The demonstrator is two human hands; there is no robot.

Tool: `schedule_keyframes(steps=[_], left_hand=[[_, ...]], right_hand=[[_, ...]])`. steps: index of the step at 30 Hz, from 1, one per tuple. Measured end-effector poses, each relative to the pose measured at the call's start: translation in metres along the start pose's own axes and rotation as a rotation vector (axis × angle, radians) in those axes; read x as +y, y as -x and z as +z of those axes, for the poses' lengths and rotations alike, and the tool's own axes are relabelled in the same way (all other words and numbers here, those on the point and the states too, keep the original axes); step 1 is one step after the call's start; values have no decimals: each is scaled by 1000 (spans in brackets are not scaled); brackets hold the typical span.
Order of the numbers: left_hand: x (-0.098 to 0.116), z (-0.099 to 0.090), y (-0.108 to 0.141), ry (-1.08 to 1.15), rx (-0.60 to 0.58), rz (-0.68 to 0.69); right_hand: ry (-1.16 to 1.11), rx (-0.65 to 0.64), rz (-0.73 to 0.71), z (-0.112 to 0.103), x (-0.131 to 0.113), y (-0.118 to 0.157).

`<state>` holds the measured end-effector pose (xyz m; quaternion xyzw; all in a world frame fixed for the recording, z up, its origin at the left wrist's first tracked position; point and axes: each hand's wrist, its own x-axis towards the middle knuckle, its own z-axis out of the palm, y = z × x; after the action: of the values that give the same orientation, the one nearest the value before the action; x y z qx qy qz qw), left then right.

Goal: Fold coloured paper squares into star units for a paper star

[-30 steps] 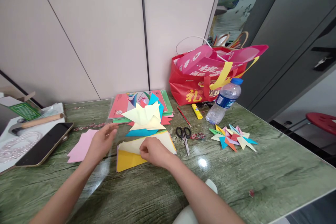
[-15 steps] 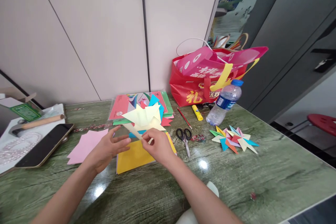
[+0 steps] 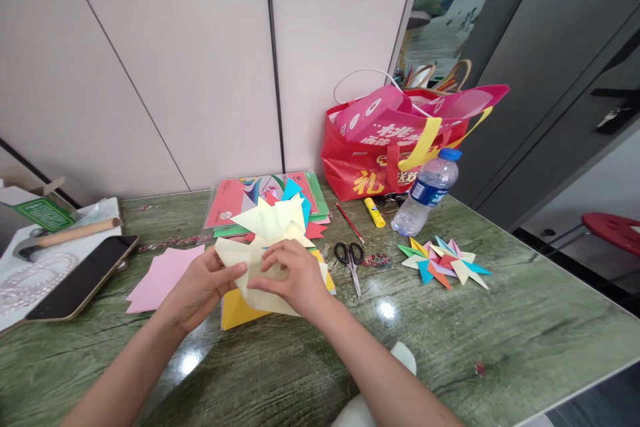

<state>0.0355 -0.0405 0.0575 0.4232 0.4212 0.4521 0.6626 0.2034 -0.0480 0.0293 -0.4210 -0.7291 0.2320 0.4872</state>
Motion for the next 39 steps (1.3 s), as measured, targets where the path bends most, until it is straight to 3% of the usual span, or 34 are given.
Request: schedule_keyframes(steps=[4, 10, 16, 27, 30, 35, 39], left_hand=[[-2, 5, 3, -84, -4, 17], [0, 14, 8, -231, -2, 52], [0, 15, 7, -330, 31, 76], [-6, 11, 5, -247, 8, 10], [-1, 8, 5, -283, 13, 26], [10, -1, 4, -246, -82, 37], [10, -3, 2, -239, -50, 16]], right_hand=[[-13, 113, 35, -4, -4, -2], [-293, -29, 285, 2, -5, -1], [-469, -87, 369, 4, -5, -2], [-545, -105, 380, 3, -5, 0], [-505, -117, 381, 1, -5, 0], [-474, -125, 395, -3, -3, -1], [-486, -144, 423, -4, -1, -1]])
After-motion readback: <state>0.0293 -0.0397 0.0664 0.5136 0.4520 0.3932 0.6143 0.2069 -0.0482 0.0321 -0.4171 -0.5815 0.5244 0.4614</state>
